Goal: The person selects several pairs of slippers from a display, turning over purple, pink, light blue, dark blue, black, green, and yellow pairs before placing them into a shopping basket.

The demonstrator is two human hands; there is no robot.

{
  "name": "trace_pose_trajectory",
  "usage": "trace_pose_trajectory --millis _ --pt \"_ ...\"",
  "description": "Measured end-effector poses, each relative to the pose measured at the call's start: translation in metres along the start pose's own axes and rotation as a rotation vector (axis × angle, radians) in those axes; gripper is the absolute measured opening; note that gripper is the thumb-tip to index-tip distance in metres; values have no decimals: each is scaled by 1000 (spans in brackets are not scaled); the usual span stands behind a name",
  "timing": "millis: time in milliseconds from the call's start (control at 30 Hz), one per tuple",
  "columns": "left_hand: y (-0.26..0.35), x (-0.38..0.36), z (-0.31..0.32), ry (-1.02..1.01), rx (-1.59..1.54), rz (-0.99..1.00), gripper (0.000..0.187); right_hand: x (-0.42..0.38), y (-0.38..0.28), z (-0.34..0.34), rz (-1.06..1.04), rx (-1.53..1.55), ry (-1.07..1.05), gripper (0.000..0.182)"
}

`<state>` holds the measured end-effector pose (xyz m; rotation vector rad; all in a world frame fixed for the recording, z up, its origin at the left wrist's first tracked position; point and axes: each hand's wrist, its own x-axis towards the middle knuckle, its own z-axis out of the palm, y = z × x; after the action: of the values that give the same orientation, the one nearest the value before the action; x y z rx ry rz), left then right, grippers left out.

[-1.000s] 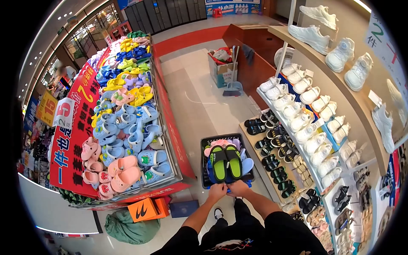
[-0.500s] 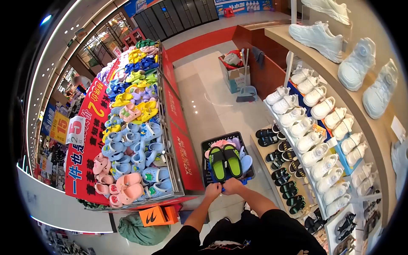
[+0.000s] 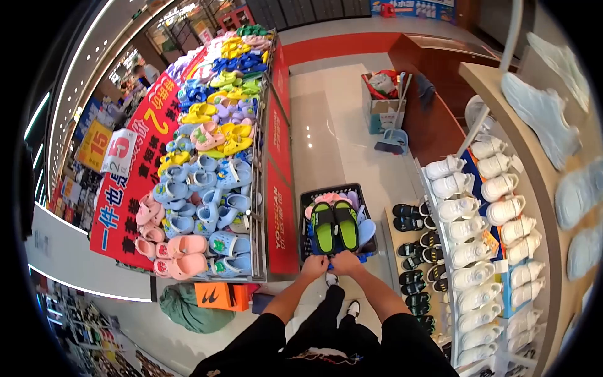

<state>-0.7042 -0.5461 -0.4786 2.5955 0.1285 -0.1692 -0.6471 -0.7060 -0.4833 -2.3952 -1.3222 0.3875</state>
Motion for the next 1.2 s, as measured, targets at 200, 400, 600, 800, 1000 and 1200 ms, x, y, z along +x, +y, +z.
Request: trace_pose_trajectory --millis 200,400,600,800,1000,1200 --pt "-18 44 7 66 -64 20 35 32 28 -17 -15 -15 16 42" --pt "-9 86 -21 38 -127 -20 34 72 56 -36 -40 -65 -22 43" --pt "-19 124 -32 10 -171 -7 34 108 84 -38 -39 -94 -60 41" --pt "-31 159 -37 33 -169 6 34 135 102 -48 -14 -68 -87 41" --pt "-42 190 -42 51 -159 16 33 164 120 -58 -49 -37 -58 40" --pt "-54 231 -49 57 -132 28 32 199 151 -55 -92 -42 10 41"
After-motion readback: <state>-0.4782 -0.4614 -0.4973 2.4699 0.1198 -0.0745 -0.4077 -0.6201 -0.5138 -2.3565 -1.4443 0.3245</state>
